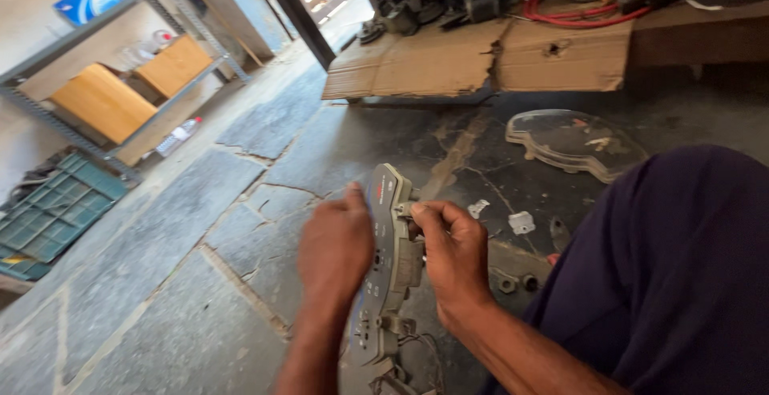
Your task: The person holds a motorcycle instrument cluster and uses a green screwdriver to adjust the speedometer needle and internal components. They rotate the cluster to access different sides and continue making adjustments throughout the clip.
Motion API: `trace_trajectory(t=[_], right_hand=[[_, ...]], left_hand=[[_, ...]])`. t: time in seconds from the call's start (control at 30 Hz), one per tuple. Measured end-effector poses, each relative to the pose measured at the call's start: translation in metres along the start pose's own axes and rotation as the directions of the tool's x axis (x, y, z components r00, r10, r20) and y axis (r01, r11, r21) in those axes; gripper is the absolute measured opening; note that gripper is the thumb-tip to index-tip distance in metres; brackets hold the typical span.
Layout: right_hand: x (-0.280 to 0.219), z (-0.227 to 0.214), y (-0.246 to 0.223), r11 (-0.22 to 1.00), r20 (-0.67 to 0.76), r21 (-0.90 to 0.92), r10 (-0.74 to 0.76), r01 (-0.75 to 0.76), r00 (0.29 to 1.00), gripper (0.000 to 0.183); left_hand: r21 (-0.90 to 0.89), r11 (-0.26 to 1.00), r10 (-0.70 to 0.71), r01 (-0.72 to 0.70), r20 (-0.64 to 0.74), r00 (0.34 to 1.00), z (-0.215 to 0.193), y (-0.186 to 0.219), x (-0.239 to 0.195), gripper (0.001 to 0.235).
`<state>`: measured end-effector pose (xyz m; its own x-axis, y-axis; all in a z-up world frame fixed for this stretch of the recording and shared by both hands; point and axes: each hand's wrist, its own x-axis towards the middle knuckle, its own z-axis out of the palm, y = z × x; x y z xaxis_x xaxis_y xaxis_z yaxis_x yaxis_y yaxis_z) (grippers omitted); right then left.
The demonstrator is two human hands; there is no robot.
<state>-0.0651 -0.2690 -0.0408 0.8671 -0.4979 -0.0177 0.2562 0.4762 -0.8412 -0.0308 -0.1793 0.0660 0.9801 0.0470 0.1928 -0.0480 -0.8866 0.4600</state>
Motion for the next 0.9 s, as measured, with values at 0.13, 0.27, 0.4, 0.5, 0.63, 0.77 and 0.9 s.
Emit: trace_trajectory(t=[0.13,0.27,0.4,0.5,0.63,0.77,0.9], right_hand=[[0.014,-0.006,-0.003,0.998,-0.047,0.056,0.007,-0.004,0.999,0.020],[0.033,-0.018,-0.003,0.984,-0.114,0.173,0.054,-0.034,0.992,0.015],[0.052,-0.029,-0.013,0.966,-0.155,0.256,0.082,-0.040,0.984,0.014],[0.059,-0.033,-0.022,0.936,-0.184,0.340,0.161,-0.090,0.970,0.012],[0.061,-0.031,-0.038,0.903,-0.164,0.413,0.206,-0.122,0.965,0.015],[0.067,-0.036,-0.041,0.884,-0.144,0.455,0.191,-0.106,0.971,0.018],[0.071,-0.043,-0.031,0.853,-0.145,0.503,0.244,-0.141,0.959,0.020]], left_hand=[[-0.042,0.995,-0.087,0.093,0.134,0.987,-0.004,-0.026,0.006,0.076],[-0.170,0.984,0.014,0.053,0.369,0.929,0.037,-0.096,-0.048,0.057],[-0.088,0.996,0.042,0.009,0.565,0.824,0.124,-0.143,-0.084,0.040],[-0.100,0.988,0.152,-0.114,0.640,0.753,0.161,-0.169,-0.091,0.041],[0.102,0.990,0.003,-0.093,0.657,0.754,0.182,-0.151,-0.100,0.038],[0.167,0.986,-0.120,0.025,0.591,0.798,0.162,-0.128,-0.082,0.027],[0.231,0.973,-0.067,-0.024,0.379,0.923,0.136,-0.115,-0.058,0.018]])
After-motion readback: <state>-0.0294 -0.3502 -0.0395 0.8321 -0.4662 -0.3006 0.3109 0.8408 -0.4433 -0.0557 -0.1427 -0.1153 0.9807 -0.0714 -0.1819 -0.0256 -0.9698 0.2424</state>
